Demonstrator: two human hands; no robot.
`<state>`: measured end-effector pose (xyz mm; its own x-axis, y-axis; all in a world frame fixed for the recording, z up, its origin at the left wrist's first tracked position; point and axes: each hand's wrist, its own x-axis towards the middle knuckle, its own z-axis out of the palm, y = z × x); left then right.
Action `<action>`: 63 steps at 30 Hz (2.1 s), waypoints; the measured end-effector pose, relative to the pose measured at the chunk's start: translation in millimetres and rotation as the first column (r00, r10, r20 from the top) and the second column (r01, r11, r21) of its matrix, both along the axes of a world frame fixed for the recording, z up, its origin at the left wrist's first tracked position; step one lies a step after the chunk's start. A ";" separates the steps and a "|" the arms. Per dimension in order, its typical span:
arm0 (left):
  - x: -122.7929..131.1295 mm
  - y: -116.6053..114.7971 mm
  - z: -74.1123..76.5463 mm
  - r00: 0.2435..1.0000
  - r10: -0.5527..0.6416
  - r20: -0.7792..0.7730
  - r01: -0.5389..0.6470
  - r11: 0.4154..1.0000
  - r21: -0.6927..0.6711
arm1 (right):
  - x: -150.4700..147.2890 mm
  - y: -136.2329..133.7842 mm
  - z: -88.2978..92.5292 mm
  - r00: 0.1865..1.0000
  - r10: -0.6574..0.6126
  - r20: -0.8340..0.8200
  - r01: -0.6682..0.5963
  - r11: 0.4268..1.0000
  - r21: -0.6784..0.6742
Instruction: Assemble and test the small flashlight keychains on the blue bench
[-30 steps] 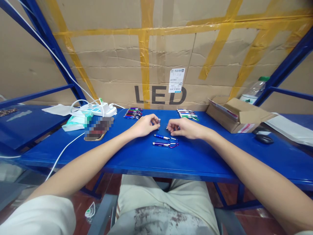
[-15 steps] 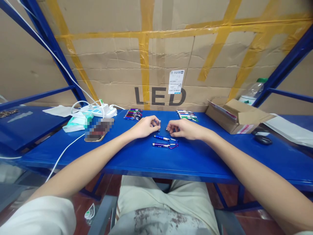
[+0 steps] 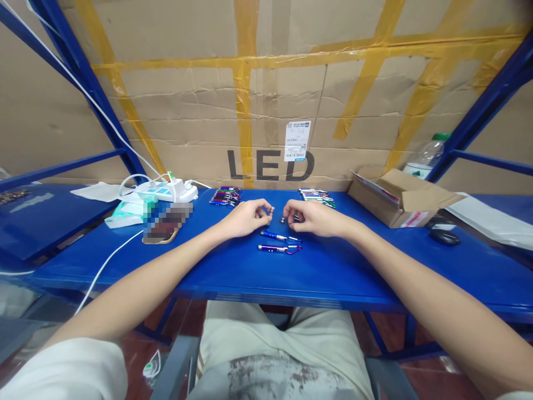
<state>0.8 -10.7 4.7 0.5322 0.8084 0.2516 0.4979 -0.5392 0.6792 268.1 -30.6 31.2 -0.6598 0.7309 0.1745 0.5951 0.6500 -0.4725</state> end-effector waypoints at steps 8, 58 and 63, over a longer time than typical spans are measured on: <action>1.2 -6.4 4.7 0.997 -0.060 -0.040 0.063 0.996 0.056 | 1.1 1.0 3.9 0.969 -0.037 -0.245 0.050 0.998 0.046; 2.7 -10.7 3.8 0.986 -0.162 -0.035 0.164 0.984 0.072 | -5.7 2.5 -6.1 0.940 0.028 -0.341 -0.010 0.998 0.054; 2.6 -11.9 5.3 0.986 -0.163 -0.044 0.166 0.983 0.079 | -5.9 2.2 -6.5 0.939 0.030 -0.343 -0.016 0.999 0.045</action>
